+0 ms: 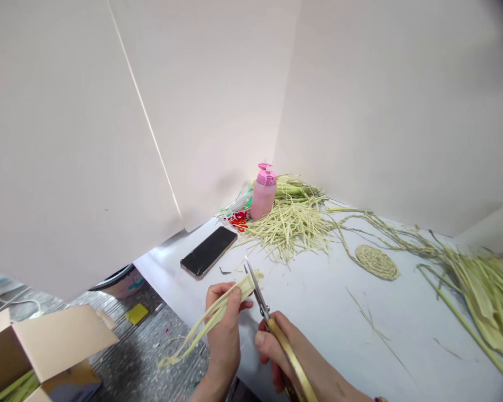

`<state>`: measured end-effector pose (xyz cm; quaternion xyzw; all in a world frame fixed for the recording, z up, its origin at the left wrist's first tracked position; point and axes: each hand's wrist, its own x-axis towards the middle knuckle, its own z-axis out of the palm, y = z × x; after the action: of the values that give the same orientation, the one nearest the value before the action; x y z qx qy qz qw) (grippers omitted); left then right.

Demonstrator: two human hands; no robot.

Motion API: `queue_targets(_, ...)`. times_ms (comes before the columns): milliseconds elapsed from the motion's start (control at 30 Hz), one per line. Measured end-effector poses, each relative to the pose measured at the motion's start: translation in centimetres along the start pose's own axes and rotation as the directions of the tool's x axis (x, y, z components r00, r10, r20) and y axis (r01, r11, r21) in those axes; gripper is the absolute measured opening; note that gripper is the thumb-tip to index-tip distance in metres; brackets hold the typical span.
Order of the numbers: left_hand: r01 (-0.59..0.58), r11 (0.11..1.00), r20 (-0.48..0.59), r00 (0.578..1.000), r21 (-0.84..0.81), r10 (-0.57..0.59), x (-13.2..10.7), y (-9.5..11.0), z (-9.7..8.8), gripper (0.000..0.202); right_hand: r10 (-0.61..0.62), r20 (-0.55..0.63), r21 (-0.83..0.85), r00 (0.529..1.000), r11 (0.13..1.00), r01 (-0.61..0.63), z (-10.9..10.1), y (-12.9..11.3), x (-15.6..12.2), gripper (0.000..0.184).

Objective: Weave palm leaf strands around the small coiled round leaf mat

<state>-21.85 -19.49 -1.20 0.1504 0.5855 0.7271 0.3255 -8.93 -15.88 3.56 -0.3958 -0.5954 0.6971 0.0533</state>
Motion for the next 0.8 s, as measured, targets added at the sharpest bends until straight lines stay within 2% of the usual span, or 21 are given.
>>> queue_targets(100,-0.099,0.994,-0.069,0.993,-0.038,0.096,0.1,-0.1,-0.1,0.021,-0.013,-0.014,0.010,1.000,1.000,0.013,0.0,0.3,0.4,0.041)
queue_targets(267,-0.096,0.994,-0.073,0.993,-0.060,0.092,0.2,-0.4,-0.4,0.022,-0.005,-0.017,-0.013,1.000,1.000,0.005,-0.3,0.8,1.0,0.045)
queue_targets(467,-0.077,0.992,-0.105,0.992,-0.104,0.067,0.0,-0.8,-0.8,0.024,-0.001,-0.014,0.036,1.000,0.999,0.002,0.0,1.4,1.3,0.054)
queue_targets(700,-0.031,0.997,-0.107,0.994,-0.073,0.023,0.0,-1.0,-0.7,0.026,0.170,-0.046,0.141,0.984,0.977,-0.162,0.3,0.4,0.7,0.049)
queue_targets(800,-0.020,1.000,-0.125,0.992,-0.005,0.019,0.3,-0.8,-0.6,0.027,0.189,-0.032,0.134,0.982,0.974,-0.183,-0.1,0.4,0.9,0.045)
